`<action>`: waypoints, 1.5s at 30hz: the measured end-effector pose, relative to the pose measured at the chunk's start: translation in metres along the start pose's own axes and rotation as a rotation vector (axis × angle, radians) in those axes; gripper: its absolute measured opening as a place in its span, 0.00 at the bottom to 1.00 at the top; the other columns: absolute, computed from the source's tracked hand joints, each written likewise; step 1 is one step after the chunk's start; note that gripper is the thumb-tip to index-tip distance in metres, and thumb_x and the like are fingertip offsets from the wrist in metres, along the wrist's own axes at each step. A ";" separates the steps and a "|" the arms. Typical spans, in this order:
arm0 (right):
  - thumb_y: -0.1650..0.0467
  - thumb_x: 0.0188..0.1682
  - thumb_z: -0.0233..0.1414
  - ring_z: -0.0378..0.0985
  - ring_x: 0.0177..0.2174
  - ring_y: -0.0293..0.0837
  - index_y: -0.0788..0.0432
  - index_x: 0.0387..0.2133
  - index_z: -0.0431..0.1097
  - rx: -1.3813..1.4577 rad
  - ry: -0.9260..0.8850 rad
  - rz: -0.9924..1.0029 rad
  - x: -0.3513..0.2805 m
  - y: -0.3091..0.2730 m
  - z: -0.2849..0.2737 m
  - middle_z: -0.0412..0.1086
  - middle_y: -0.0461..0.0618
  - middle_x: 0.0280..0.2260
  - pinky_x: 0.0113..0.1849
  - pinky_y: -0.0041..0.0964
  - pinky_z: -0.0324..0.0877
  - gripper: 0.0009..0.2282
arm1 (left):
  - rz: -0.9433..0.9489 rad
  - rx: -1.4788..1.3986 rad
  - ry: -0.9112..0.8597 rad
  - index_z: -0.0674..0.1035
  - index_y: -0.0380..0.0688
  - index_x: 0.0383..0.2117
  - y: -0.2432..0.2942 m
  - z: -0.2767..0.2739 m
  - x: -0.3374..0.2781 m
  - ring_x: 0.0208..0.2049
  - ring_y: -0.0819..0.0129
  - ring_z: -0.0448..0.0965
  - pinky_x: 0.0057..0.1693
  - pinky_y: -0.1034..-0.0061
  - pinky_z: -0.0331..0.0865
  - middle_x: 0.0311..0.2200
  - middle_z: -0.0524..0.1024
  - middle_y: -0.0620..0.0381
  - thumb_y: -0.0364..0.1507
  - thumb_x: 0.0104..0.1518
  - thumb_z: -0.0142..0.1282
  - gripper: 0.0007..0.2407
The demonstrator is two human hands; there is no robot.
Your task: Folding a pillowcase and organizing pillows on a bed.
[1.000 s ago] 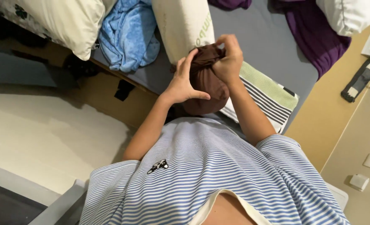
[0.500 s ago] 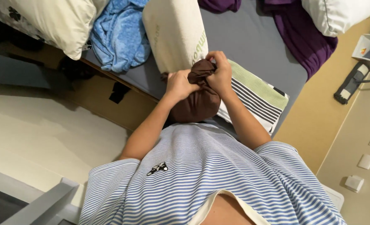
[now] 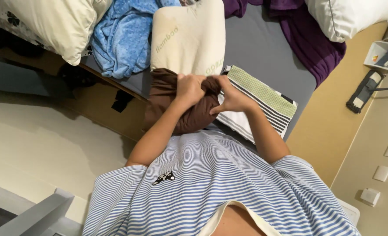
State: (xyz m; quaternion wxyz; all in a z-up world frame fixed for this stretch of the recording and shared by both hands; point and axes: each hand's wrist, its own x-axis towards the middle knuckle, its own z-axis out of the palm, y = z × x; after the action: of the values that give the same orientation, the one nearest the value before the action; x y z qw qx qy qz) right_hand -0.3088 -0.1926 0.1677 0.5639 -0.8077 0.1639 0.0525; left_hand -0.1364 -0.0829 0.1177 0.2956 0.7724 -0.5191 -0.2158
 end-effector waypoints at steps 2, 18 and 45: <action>0.64 0.26 0.74 0.66 0.54 0.56 0.59 0.63 0.54 -0.183 0.098 -0.016 0.002 0.016 0.017 0.59 0.60 0.53 0.56 0.46 0.66 0.48 | 0.030 -0.015 0.014 0.86 0.53 0.30 -0.012 0.028 -0.006 0.32 0.51 0.82 0.47 0.56 0.63 0.25 0.82 0.50 0.32 0.49 0.60 0.06; 0.80 0.31 0.57 0.74 0.34 0.59 0.63 0.26 0.72 -0.385 0.550 -0.010 0.033 0.068 -0.010 0.70 0.57 0.30 0.36 0.46 0.69 0.08 | 0.032 0.047 -0.222 0.81 0.55 0.48 -0.031 -0.006 0.008 0.53 0.53 0.74 0.58 0.50 0.61 0.45 0.79 0.55 0.44 0.41 0.71 0.25; 0.72 0.38 0.61 0.65 0.54 0.62 0.60 0.43 0.71 -0.643 0.480 0.271 0.031 0.114 -0.044 0.63 0.58 0.55 0.52 0.52 0.68 0.18 | -0.236 -0.218 0.503 0.69 0.41 0.37 -0.168 0.098 0.047 0.40 0.32 0.74 0.44 0.49 0.69 0.32 0.75 0.36 0.17 0.52 0.49 0.09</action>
State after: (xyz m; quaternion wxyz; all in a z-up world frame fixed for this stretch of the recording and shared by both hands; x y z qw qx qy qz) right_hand -0.3205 -0.2754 0.0737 0.2169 -0.9030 0.3705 -0.0148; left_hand -0.0690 -0.1011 -0.0699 0.4692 0.8203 -0.3097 -0.1050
